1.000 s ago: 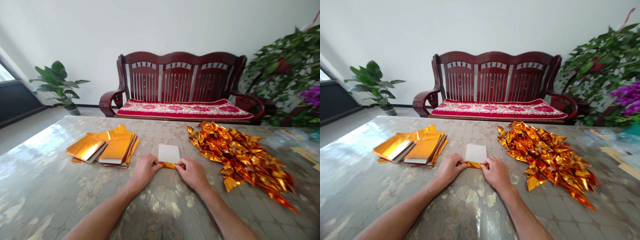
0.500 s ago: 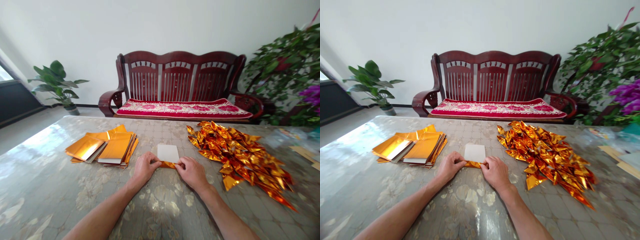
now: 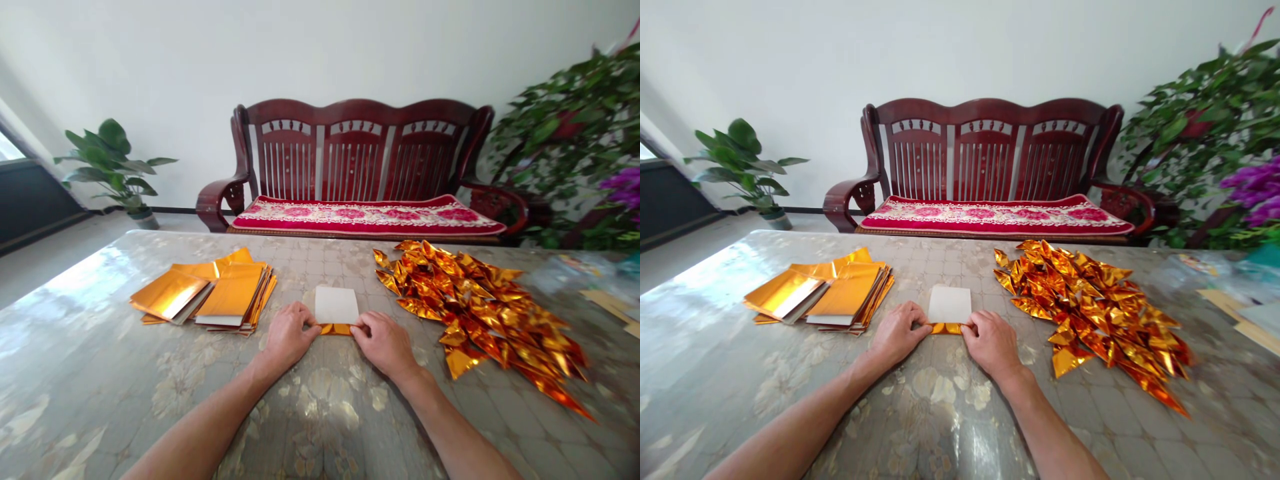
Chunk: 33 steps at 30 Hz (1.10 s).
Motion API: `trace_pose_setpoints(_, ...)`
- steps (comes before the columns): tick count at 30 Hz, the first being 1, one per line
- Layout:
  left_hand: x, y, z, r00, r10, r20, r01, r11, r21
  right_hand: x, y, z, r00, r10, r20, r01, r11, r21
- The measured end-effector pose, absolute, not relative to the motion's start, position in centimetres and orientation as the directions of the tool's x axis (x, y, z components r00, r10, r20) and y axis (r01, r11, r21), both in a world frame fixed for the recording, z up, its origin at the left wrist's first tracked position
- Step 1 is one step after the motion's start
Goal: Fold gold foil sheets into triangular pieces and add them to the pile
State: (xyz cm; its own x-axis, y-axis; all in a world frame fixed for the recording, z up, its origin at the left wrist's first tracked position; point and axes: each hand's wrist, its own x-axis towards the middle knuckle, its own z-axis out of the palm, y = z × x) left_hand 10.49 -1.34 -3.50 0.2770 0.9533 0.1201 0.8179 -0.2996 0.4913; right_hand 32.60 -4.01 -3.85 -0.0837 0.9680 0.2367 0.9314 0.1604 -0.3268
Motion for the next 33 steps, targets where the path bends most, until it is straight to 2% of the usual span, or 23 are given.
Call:
trace_pose_setpoints(9,10.9,-1.4,-3.0,0.258,0.962,0.094,0.851,-0.272,0.449,32.5,-4.0,-3.9,-0.085,0.968,0.234,0.939,0.157,-0.307)
trace_pose_setpoints(17,11.0,-1.3,-3.4,0.267,0.951,0.159,0.869,-0.308,0.387,32.3,-4.0,-4.0,-0.089,0.966,0.243,0.945,0.159,-0.286)
trace_pose_setpoints(33,10.8,-0.3,-4.1,0.235,0.952,0.196,0.866,-0.296,0.403,32.0,-2.7,-4.1,-0.047,0.965,0.257,0.947,0.125,-0.297)
